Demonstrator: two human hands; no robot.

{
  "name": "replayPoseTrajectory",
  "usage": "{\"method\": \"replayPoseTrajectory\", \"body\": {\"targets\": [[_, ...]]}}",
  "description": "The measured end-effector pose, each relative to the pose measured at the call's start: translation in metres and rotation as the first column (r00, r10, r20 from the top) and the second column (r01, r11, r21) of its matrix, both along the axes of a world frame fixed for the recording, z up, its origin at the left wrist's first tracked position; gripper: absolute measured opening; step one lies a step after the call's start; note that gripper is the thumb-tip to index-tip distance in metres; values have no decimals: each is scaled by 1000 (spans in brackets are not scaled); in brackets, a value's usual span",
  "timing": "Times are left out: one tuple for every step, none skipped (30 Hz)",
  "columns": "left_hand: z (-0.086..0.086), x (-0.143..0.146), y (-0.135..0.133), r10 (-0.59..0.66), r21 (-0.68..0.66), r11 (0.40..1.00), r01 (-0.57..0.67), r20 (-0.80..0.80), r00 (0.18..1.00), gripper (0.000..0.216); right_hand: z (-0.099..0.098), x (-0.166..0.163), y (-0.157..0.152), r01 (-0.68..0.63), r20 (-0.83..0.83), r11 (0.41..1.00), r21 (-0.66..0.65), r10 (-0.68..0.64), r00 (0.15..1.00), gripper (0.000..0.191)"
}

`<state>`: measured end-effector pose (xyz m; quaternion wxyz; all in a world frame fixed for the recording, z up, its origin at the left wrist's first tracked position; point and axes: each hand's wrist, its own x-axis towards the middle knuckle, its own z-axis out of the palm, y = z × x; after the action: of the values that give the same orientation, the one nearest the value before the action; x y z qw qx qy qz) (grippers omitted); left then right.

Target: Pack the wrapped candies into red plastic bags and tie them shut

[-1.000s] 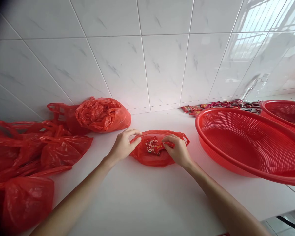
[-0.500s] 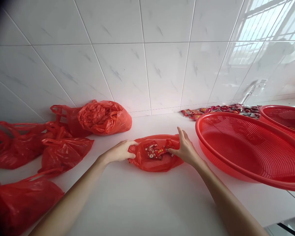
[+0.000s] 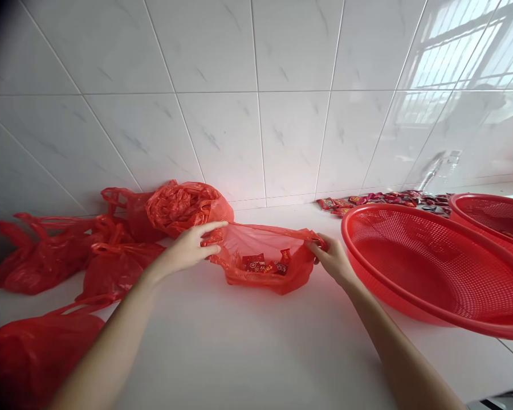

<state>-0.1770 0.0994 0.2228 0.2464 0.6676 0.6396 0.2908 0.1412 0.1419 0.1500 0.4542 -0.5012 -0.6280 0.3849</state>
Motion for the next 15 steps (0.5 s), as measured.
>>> {"method": "replayPoseTrajectory", "body": {"targets": [[4, -1, -1, 6, 48, 999, -10, 77, 997, 62, 4, -1, -2, 8, -49, 999, 31, -6, 999, 35], [7, -1, -2, 12, 109, 994, -30, 156, 988, 54, 8, -2, -4, 21, -87, 998, 52, -16, 996, 37], [10, -2, -3, 19, 172, 983, -61, 233, 972, 47, 12, -2, -5, 34, -119, 997, 63, -27, 993, 38], [13, -2, -4, 24, 227, 969, -98, 308, 951, 41, 16, -2, -6, 51, -150, 996, 71, -40, 988, 37], [15, -3, -6, 24, 271, 953, -135, 378, 926, 38, 19, -1, -7, 64, -183, 995, 73, -50, 982, 37], [17, -3, -7, 19, 305, 937, -169, 438, 899, 36, 22, 0, -6, 71, -221, 995, 69, -54, 974, 36], [19, -3, -8, 10, 332, 923, -196, 487, 873, 35, 25, 2, -6, 70, -267, 996, 61, -52, 962, 36], [21, -4, -9, 0, 356, 909, -217, 521, 853, 34, 28, 4, -4, 61, -318, 997, 49, -43, 947, 36], [22, -4, -10, -7, 378, 895, -236, 542, 841, 32, 31, 6, -2, 47, -370, 998, 39, -29, 929, 37], [24, -4, -11, -10, 399, 882, -252, 550, 835, 30, 34, 8, 0, 33, -416, 999, 34, -16, 909, 37], [25, -4, -12, -7, 415, 870, -267, 551, 835, 27, 36, 10, 2, 30, -450, 999, 36, -11, 893, 38], [26, -4, -13, -1, 425, 862, -277, 547, 837, 25, 38, 12, 4, 44, -468, 998, 50, -16, 883, 38], [27, -4, -14, 6, 432, 857, -283, 540, 842, 23, 40, 14, 6, 72, -469, 995, 73, -29, 883, 37], [27, -5, -15, 9, 437, 854, -283, 531, 848, 22, 41, 15, 7, 109, -458, 989, 102, -50, 887, 37], [28, -5, -16, 10, 443, 852, -279, 519, 855, 21, 41, 16, 8, 147, -442, 980, 134, -74, 894, 36]]}}
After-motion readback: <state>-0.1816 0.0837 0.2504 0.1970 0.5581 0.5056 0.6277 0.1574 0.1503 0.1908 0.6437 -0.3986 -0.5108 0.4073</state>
